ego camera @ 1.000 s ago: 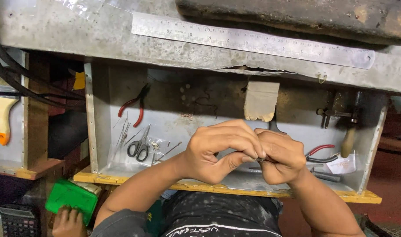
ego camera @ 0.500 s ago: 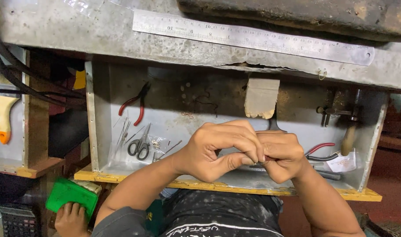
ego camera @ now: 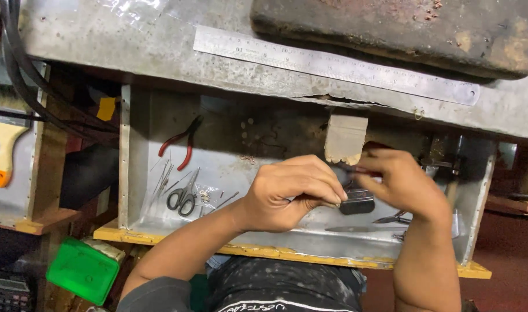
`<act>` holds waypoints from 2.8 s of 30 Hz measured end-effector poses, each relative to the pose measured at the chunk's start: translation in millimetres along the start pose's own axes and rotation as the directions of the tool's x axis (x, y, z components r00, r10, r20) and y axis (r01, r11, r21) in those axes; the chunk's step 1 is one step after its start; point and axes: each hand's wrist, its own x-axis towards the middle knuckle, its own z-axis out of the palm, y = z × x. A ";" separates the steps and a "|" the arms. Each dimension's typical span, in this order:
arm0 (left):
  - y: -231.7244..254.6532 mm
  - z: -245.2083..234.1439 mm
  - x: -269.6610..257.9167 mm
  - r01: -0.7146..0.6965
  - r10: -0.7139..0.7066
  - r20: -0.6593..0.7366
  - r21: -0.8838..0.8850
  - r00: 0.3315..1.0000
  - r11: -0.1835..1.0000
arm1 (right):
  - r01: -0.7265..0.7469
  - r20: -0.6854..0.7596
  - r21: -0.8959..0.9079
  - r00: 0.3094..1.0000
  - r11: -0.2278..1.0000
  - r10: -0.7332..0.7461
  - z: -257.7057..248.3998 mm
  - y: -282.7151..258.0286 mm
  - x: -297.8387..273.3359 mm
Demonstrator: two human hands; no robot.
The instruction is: Using pliers to bend and shape small metal wires into loops for jewelry making.
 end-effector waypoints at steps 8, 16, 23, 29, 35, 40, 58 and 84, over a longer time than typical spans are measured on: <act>-9.8 8.0 -9.7 0.127 -0.123 -0.077 0.044 0.989 0.991 | 0.098 -0.336 0.077 0.940 0.992 -0.067 10.5 -16.9 -3.9; -40.4 27.9 -43.1 0.537 -0.574 -0.123 -0.242 0.809 0.808 | 0.563 -0.685 0.282 0.685 0.777 -0.247 47.4 -41.4 -3.1; -54.5 -15.4 -18.6 0.685 -0.690 -0.059 0.214 0.721 0.697 | 0.479 -0.757 0.321 0.649 0.817 -0.083 48.4 -39.5 -0.1; -124.8 -73.5 -46.6 0.617 -0.800 -0.334 0.785 0.498 0.056 | 0.504 -0.778 0.552 0.598 0.664 0.193 41.2 -27.2 -6.3; -123.0 -75.6 -50.0 0.460 -0.895 0.034 0.849 0.446 0.261 | 0.462 -0.778 0.530 0.599 0.711 0.191 39.6 -34.1 -7.4; -108.8 -61.2 -44.4 0.422 -0.953 0.156 0.869 0.260 0.257 | 0.458 -0.769 0.552 0.602 0.697 0.213 39.4 -40.2 -8.9; -142.0 -100.2 -64.6 0.406 -0.545 -0.238 0.890 0.804 0.209 | 0.479 -0.790 0.526 0.581 0.703 0.196 47.0 -43.9 -5.7; -70.6 -14.0 -31.5 0.355 -0.355 -0.034 0.183 0.934 0.917 | 0.643 -0.898 0.196 0.420 0.740 -0.127 52.9 -72.9 6.9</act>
